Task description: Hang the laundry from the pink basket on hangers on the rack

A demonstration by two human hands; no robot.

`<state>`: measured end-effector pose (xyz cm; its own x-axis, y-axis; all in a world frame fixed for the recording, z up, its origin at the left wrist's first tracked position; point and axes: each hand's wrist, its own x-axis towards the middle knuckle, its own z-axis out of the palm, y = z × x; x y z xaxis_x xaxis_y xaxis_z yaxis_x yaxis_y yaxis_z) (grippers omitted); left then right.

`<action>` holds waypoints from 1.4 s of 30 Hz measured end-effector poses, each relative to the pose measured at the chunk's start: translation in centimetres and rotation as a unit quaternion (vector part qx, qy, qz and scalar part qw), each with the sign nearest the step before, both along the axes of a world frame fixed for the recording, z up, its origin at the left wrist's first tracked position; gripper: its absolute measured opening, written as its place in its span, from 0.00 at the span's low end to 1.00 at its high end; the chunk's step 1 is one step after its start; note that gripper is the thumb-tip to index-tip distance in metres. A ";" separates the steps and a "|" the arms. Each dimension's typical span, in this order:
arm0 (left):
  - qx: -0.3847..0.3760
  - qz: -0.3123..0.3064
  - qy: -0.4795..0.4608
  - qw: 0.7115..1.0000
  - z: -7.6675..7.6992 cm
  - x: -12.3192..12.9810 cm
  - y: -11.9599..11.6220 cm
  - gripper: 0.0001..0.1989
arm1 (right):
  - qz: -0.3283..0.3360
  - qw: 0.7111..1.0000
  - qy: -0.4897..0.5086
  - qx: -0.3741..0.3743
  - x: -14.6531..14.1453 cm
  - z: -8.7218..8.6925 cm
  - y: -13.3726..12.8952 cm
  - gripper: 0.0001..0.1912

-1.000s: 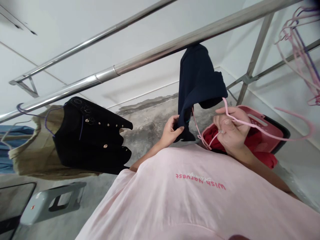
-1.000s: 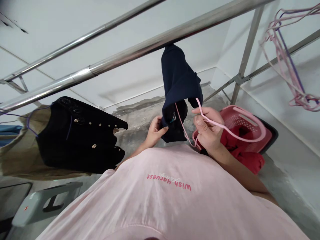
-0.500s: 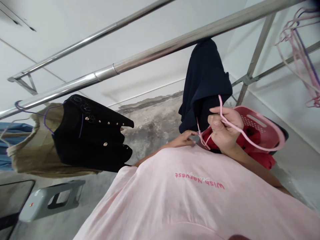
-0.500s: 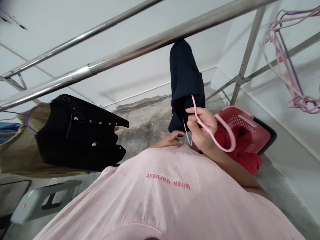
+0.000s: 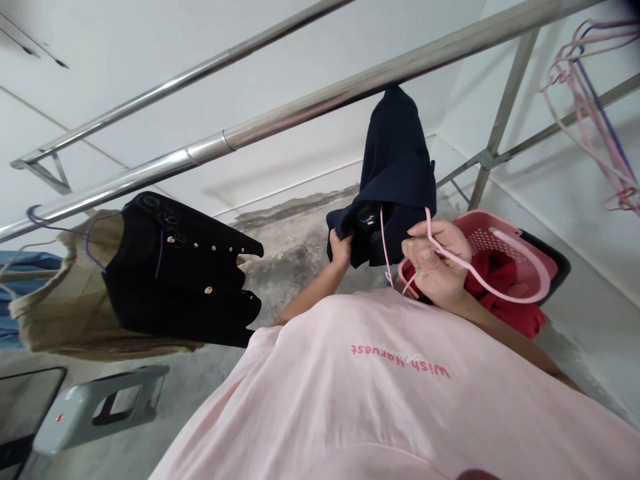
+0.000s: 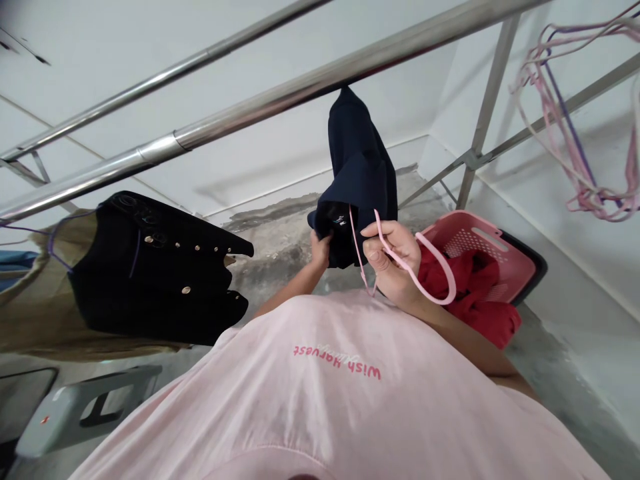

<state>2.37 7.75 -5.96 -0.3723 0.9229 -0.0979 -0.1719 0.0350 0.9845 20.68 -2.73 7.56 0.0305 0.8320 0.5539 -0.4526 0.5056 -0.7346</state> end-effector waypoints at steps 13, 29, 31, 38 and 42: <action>0.122 0.005 0.052 0.991 6.9 -4.1 -5.9 0.12 | -0.140 0.984 0.078 -0.076 1.1 -0.6 3.6 0.08; 0.137 -0.580 0.317 0.738 9.0 -2.3 -10.5 0.38 | -0.268 0.949 0.164 -0.025 -0.8 -0.2 10.9 0.14; 0.104 -0.579 0.354 0.728 7.3 -1.6 -9.9 0.39 | -0.225 0.957 0.170 -0.072 -1.6 0.2 9.9 0.13; 0.008 -0.418 0.520 0.745 5.3 -2.1 -9.7 0.21 | 0.011 0.957 0.110 -0.268 -2.6 -0.1 6.5 0.14; 0.115 -0.229 0.520 0.815 8.2 -4.6 -10.5 0.14 | 0.010 0.949 0.093 -0.301 -1.9 -0.8 6.5 0.14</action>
